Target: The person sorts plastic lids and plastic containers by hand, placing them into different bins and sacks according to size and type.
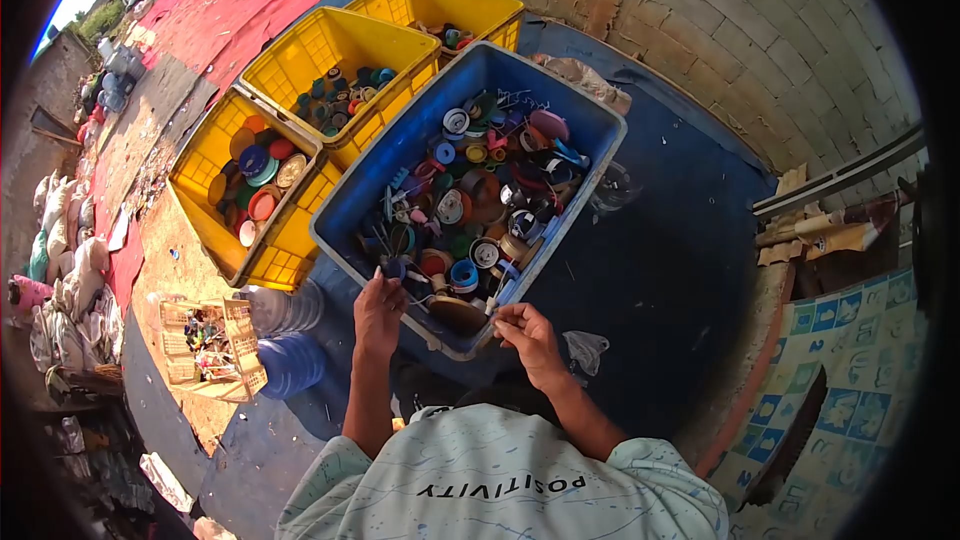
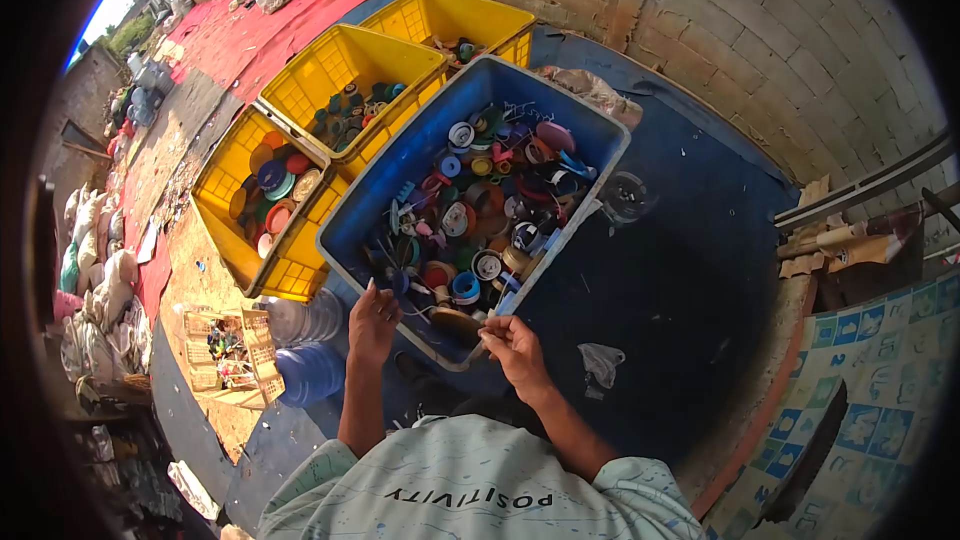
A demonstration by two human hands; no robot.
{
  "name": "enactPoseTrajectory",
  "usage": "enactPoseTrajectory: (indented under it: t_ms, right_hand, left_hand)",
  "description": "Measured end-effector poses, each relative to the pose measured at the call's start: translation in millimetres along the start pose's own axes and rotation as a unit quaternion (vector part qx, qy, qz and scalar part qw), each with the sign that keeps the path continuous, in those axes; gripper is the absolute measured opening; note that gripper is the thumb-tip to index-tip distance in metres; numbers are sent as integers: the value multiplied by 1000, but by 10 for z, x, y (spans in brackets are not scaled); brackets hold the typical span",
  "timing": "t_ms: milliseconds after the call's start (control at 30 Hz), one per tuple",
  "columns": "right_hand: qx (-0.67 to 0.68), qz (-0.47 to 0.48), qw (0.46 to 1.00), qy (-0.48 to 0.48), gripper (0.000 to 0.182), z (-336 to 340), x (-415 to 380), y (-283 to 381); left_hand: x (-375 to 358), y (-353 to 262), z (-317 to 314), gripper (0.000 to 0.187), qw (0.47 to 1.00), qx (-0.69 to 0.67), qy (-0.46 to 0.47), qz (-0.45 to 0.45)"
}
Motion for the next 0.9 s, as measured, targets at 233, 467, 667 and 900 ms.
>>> enactPoseTrajectory:
  t_ms: [233,467,667,900]
  right_hand:
    - [16,46,989,-137,15,1722,8,1026]
    - [47,112,982,-146,15,1975,695,1608]
    - [-29,80,994,-67,18,1423,1276,1578]
    - [-173,66,982,23,21,948,2106,1718]
  left_hand:
    - [-351,868,-1209,15,999,-31,-12,39]
    - [-241,657,-1284,14,997,-10,-76,-7]
    - [328,593,-1143,16,993,-30,-110,-26]
    - [783,664,-1164,16,987,-109,-121,-8]
Point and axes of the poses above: each hand's wrist, its own x-axis towards the middle knuckle, its own z-axis out of the back of the hand, y = z × x, the point moved 6 cm from there along x, towards the middle knuckle, and after that the axes turned 15 degrees about x, right-handed, at the moved point
